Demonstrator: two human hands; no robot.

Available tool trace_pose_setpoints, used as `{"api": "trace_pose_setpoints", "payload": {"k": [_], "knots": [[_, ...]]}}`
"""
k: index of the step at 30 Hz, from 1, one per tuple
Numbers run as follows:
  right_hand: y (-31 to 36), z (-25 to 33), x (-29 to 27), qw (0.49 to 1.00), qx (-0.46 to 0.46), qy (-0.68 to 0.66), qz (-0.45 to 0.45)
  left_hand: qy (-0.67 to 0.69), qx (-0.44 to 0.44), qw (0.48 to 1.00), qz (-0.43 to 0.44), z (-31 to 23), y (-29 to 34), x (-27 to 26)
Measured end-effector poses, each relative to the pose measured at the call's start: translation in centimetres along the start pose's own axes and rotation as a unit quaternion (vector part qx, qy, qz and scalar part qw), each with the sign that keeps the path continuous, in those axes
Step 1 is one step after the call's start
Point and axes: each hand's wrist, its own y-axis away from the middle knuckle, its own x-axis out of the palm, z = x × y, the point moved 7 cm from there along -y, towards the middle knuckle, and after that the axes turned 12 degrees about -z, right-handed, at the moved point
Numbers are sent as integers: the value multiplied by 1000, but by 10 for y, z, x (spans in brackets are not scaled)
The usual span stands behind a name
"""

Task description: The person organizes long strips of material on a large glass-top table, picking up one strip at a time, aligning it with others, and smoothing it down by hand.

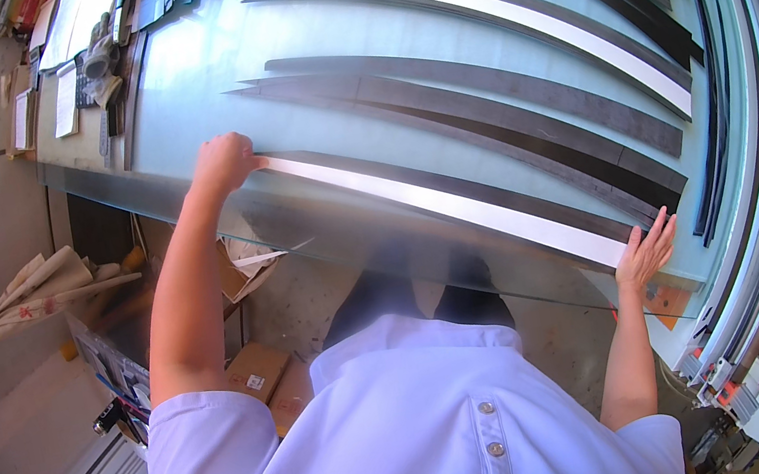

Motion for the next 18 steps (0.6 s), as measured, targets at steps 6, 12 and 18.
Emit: {"api": "trace_pose_setpoints", "payload": {"k": [6,12,18], "knots": [[1,-3,0,1000,7,22,-4,54,-80,995,-14,25,-4,-9],[-1,-3,-8,998,17,-33,-41,190,-138,972,-10,63,-9,10],[-4,-16,-27,987,59,-50,-141,197,-99,919,-326,79,24,-11]]}}
